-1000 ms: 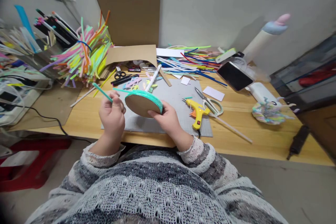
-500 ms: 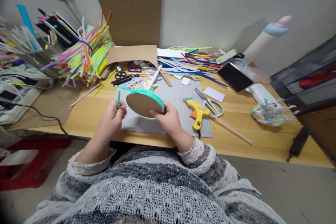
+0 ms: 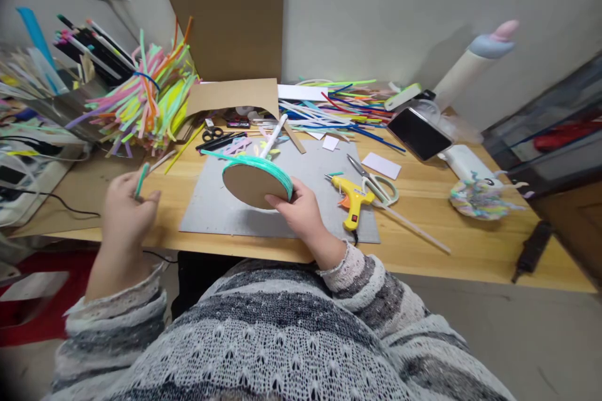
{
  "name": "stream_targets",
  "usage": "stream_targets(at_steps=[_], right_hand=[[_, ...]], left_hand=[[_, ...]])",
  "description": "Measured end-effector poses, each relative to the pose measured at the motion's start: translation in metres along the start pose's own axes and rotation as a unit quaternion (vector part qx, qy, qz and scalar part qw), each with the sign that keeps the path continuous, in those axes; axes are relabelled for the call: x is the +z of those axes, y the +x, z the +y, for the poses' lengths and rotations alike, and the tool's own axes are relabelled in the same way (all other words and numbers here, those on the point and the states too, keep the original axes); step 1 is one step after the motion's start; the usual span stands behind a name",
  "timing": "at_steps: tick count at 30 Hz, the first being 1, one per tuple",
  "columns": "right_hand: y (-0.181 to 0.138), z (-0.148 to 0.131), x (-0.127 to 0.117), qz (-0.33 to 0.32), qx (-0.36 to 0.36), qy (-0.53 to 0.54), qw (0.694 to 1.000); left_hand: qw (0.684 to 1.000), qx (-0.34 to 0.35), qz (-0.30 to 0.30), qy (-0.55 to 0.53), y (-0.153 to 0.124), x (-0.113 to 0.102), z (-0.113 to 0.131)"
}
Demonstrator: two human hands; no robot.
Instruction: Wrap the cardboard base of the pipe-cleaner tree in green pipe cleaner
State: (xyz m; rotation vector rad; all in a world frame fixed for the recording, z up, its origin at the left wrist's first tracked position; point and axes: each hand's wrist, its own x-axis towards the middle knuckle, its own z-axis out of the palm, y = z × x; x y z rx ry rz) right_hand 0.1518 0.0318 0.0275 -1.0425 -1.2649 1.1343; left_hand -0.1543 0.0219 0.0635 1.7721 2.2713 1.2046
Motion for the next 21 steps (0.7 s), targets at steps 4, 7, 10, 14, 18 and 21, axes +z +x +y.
stream_targets(at_steps=[4,7,10,14,18,21], right_hand=[[0.000,0.003,0.000,-0.002,0.003,-0.002,1.000],[-0.002,0.004,-0.001,-0.013,0.011,-0.004,1.000],[-0.006,0.005,-0.005,-0.031,0.025,-0.023,0.999],[-0.013,0.003,-0.013,-0.032,0.048,-0.040,0.998],[-0.014,0.002,-0.020,-0.029,0.068,-0.050,0.996],[-0.015,0.001,-0.025,-0.046,0.065,-0.051,0.995]], left_hand=[[0.993,-0.058,-0.058,-0.088,-0.023,0.029,0.038],[0.985,-0.031,-0.102,-0.134,-0.040,0.040,0.058],[0.969,-0.037,-0.178,-0.169,-0.050,0.042,0.063],[0.945,-0.066,-0.217,-0.235,-0.053,0.040,0.059],[0.860,-0.160,-0.238,-0.423,-0.055,0.043,0.063],[0.795,-0.193,-0.235,-0.525,-0.057,0.048,0.072]])
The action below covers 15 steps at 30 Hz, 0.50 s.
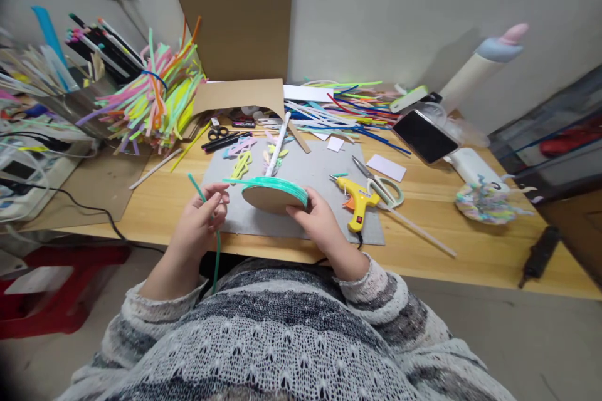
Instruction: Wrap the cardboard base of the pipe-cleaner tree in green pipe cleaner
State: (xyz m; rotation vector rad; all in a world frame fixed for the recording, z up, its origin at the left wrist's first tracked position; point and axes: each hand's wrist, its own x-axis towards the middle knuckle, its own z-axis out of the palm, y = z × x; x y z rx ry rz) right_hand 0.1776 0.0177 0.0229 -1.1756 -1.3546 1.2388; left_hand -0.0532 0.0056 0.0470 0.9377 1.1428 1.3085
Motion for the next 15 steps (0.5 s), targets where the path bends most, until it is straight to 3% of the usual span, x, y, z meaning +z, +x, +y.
stream_targets(at_steps=[2,5,9,12,15], right_hand=[[-0.003,-0.006,-0.003,-0.005,-0.030,-0.001,1.000],[-0.010,-0.030,-0.001,0.031,-0.152,-0.075,0.985],[-0.010,-0.074,0.017,0.029,-0.328,-0.287,0.899],[0.004,-0.089,0.034,0.009,-0.338,-0.390,0.857],[0.019,-0.087,0.042,-0.019,-0.314,-0.411,0.856]], left_hand=[[1.000,0.022,-0.018,-0.001,0.001,0.008,0.001],[0.997,0.038,-0.050,0.041,0.001,0.017,0.003],[0.993,0.066,-0.068,0.064,0.001,0.027,0.006],[0.988,0.101,-0.079,0.091,0.001,0.032,0.008],[0.985,0.107,-0.088,0.106,0.002,0.034,0.008]])
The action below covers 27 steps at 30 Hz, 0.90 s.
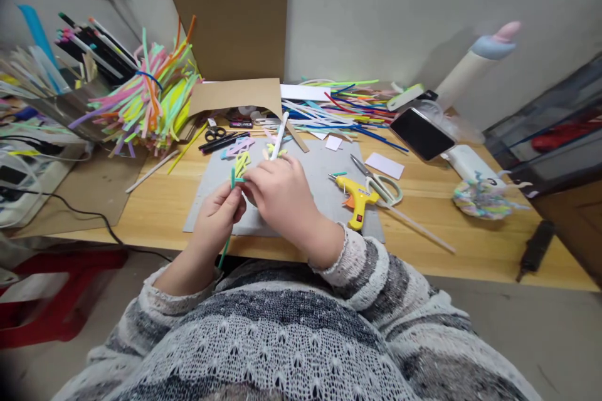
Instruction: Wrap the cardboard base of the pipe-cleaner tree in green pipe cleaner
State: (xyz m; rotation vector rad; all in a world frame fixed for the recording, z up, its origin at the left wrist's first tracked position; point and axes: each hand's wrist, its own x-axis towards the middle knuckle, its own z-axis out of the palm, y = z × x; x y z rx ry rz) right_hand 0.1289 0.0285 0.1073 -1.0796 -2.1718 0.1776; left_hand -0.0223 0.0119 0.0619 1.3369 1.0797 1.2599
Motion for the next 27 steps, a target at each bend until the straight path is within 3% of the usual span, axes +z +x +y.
stream_targets(at_steps=[4,8,11,16,18,20,23,25,27], right_hand=[[0.000,0.009,0.004,0.028,0.032,0.089,0.995],[-0.002,0.012,0.000,0.045,0.060,0.146,0.986],[-0.002,0.013,-0.003,0.042,0.077,0.170,0.981],[-0.002,0.015,-0.004,0.053,0.095,0.190,0.976],[-0.003,0.015,-0.004,0.052,0.099,0.187,0.976],[-0.003,0.016,-0.005,0.050,0.102,0.186,0.976],[-0.003,0.016,-0.006,0.050,0.105,0.188,0.975],[-0.003,0.017,-0.006,0.051,0.105,0.188,0.975],[-0.003,0.017,-0.006,0.051,0.106,0.188,0.975]], left_hand=[[0.998,0.025,0.029,0.042,0.002,-0.005,0.001],[0.984,0.084,0.007,0.156,0.006,-0.010,0.008],[0.977,0.119,0.007,0.179,0.013,-0.011,0.014],[0.999,0.003,-0.043,-0.025,0.022,-0.014,0.015],[1.000,-0.015,-0.012,-0.011,0.022,-0.019,0.015],[0.995,0.009,0.044,0.089,0.020,-0.028,0.018],[0.942,0.020,0.097,0.319,0.019,-0.048,0.022],[0.886,-0.027,0.098,0.453,0.020,-0.064,0.022],[0.850,-0.080,0.060,0.518,0.021,-0.081,0.018]])
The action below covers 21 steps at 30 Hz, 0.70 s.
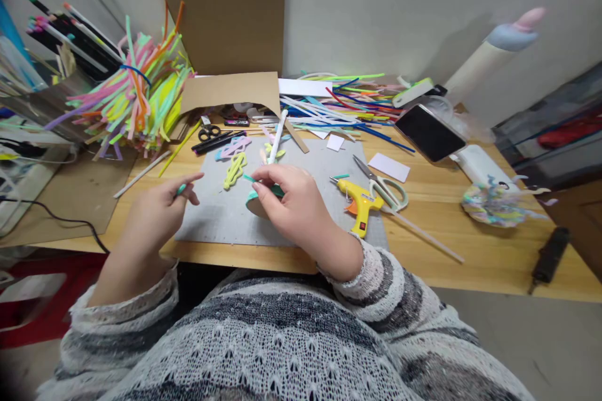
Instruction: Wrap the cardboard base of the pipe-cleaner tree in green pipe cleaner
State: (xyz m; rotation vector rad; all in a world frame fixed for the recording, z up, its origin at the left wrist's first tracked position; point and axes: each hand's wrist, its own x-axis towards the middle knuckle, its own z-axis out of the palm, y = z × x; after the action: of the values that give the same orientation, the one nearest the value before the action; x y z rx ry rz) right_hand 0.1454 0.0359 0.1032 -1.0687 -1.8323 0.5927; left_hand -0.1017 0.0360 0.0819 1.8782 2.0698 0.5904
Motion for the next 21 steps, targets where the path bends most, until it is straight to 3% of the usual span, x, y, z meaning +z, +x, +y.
stream_targets(at_steps=[2,7,14,21], right_hand=[[0.000,0.000,0.000,-0.001,0.002,0.000,1.000],[0.000,0.001,0.000,0.001,0.002,0.003,1.000],[0.001,0.004,0.002,0.003,0.002,0.005,1.000],[0.000,0.004,0.002,0.007,-0.011,0.001,1.000]], left_hand=[[0.999,0.014,-0.027,0.041,0.004,0.000,-0.016],[0.999,0.004,-0.020,0.047,0.008,0.003,-0.045],[0.997,-0.052,-0.039,-0.041,0.000,0.007,-0.058],[0.999,0.022,-0.025,-0.016,-0.008,0.023,-0.062]])
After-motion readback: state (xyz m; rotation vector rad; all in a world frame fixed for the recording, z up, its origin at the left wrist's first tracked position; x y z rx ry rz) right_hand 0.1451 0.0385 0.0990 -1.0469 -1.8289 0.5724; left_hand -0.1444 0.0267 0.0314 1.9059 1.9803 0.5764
